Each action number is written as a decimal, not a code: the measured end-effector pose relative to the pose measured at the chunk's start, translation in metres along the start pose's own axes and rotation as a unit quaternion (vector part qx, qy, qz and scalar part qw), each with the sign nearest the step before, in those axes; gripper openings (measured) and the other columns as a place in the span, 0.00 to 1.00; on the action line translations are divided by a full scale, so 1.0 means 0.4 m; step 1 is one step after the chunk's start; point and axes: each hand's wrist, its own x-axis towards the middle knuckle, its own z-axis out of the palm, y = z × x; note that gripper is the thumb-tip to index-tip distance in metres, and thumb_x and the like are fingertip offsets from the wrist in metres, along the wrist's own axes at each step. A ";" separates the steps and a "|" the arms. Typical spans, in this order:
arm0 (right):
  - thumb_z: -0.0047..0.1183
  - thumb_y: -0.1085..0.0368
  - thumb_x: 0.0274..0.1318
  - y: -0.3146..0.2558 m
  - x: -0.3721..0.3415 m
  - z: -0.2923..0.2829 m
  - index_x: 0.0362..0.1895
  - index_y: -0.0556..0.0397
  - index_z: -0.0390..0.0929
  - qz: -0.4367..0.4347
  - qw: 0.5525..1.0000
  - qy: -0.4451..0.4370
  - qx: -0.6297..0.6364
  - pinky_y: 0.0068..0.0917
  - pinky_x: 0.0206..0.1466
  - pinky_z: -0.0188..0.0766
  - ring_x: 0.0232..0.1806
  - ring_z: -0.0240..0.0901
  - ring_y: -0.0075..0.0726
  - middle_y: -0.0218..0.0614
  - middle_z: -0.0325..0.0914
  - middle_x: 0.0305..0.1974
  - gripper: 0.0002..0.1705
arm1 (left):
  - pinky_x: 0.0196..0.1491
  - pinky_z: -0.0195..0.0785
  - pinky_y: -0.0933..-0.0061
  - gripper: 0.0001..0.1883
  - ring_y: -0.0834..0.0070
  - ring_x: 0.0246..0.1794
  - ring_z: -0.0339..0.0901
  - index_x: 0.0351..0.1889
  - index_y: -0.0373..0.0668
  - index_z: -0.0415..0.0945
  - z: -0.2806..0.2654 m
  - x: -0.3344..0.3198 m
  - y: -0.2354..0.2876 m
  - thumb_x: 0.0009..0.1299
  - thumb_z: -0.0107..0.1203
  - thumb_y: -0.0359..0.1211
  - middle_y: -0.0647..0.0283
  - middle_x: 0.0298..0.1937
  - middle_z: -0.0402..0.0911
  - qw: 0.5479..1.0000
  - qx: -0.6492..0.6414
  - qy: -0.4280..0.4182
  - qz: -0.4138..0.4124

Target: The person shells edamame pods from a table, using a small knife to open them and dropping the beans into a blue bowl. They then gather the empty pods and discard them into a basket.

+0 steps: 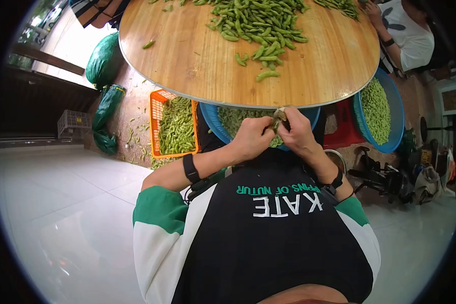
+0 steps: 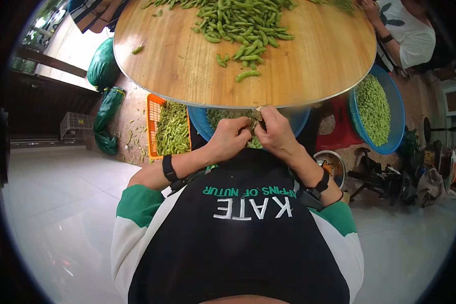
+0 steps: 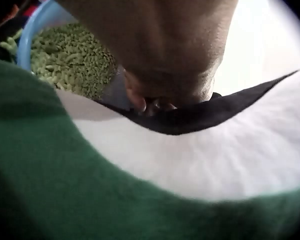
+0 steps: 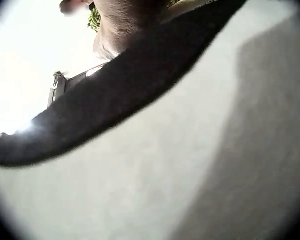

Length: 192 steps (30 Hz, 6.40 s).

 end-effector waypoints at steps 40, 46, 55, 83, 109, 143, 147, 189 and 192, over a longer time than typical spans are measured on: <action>0.50 0.80 0.49 -0.069 0.025 -0.017 0.44 0.59 0.74 0.074 0.974 -0.193 0.089 0.21 0.46 0.68 0.42 0.73 0.28 0.36 0.76 0.41 0.16 | 0.60 0.61 0.58 0.22 0.52 0.60 0.68 0.55 0.39 0.73 -0.136 0.160 -0.614 0.63 0.50 0.35 0.47 0.59 0.72 0.880 0.393 0.102 0.246; 0.49 0.80 0.49 -0.040 0.013 -0.005 0.43 0.58 0.74 0.078 0.970 -0.212 0.091 0.17 0.40 0.64 0.36 0.67 0.20 0.31 0.74 0.36 0.15 | 0.59 0.62 0.57 0.22 0.52 0.59 0.69 0.55 0.38 0.73 -0.122 0.181 -0.604 0.62 0.50 0.34 0.47 0.58 0.72 0.874 0.401 0.116 0.251; 0.49 0.79 0.51 -0.080 0.024 -0.004 0.44 0.57 0.75 0.127 0.963 -0.219 0.094 0.17 0.41 0.64 0.36 0.67 0.18 0.29 0.74 0.35 0.15 | 0.58 0.63 0.56 0.22 0.52 0.58 0.70 0.54 0.38 0.73 -0.069 0.204 -0.575 0.61 0.51 0.33 0.46 0.56 0.73 0.871 0.397 0.141 0.254; 0.53 0.78 0.47 -0.081 0.034 0.073 0.38 0.58 0.71 -0.007 0.989 -0.138 -0.049 0.30 0.35 0.68 0.30 0.70 0.45 0.44 0.69 0.30 0.11 | 0.19 0.68 0.73 0.10 0.74 0.21 0.74 0.44 0.34 0.69 -0.023 -0.038 -0.152 0.65 0.45 0.24 0.60 0.29 0.77 0.898 -0.383 -0.147 -0.159; 0.48 0.67 0.62 -0.026 0.049 -0.045 0.50 0.58 0.70 0.242 0.902 -0.076 0.349 0.17 0.26 0.63 0.27 0.68 0.19 0.32 0.75 0.29 0.13 | 0.44 0.66 0.59 0.08 0.53 0.40 0.72 0.38 0.37 0.74 -0.168 0.161 -0.021 0.61 0.56 0.27 0.53 0.37 0.73 0.937 0.241 0.117 0.223; 0.42 0.69 0.64 0.003 0.042 -0.057 0.61 0.53 0.66 0.272 0.748 0.017 0.605 0.14 0.16 0.53 0.15 0.54 0.16 0.30 0.69 0.27 0.21 | 0.24 0.62 0.83 0.08 0.82 0.24 0.70 0.46 0.38 0.74 -0.049 0.180 -0.005 0.70 0.51 0.27 0.65 0.29 0.77 0.936 -0.347 -0.030 -0.048; 0.44 0.68 0.64 0.023 0.048 -0.068 0.59 0.52 0.68 0.243 0.691 -0.017 0.681 0.14 0.14 0.52 0.14 0.53 0.17 0.30 0.68 0.26 0.19 | 0.22 0.60 0.82 0.09 0.81 0.23 0.69 0.47 0.39 0.74 -0.069 0.194 -0.005 0.71 0.50 0.30 0.63 0.30 0.77 0.823 -0.533 -0.121 -0.156; 0.46 0.70 0.63 -0.040 0.014 -0.046 0.52 0.56 0.75 0.191 0.913 -0.019 0.360 0.13 0.21 0.55 0.19 0.58 0.10 0.24 0.73 0.26 0.14 | 0.24 0.62 0.84 0.06 0.85 0.21 0.69 0.40 0.35 0.72 -0.054 0.133 0.019 0.67 0.48 0.26 0.67 0.29 0.75 0.903 -0.417 -0.079 -0.065; 0.47 0.70 0.63 -0.044 0.020 -0.078 0.53 0.56 0.75 0.250 0.879 -0.080 0.399 0.13 0.21 0.55 0.19 0.59 0.10 0.24 0.73 0.25 0.15 | 0.26 0.62 0.84 0.06 0.85 0.23 0.68 0.40 0.36 0.72 -0.040 0.131 0.011 0.66 0.46 0.25 0.68 0.28 0.74 0.918 -0.385 -0.081 -0.050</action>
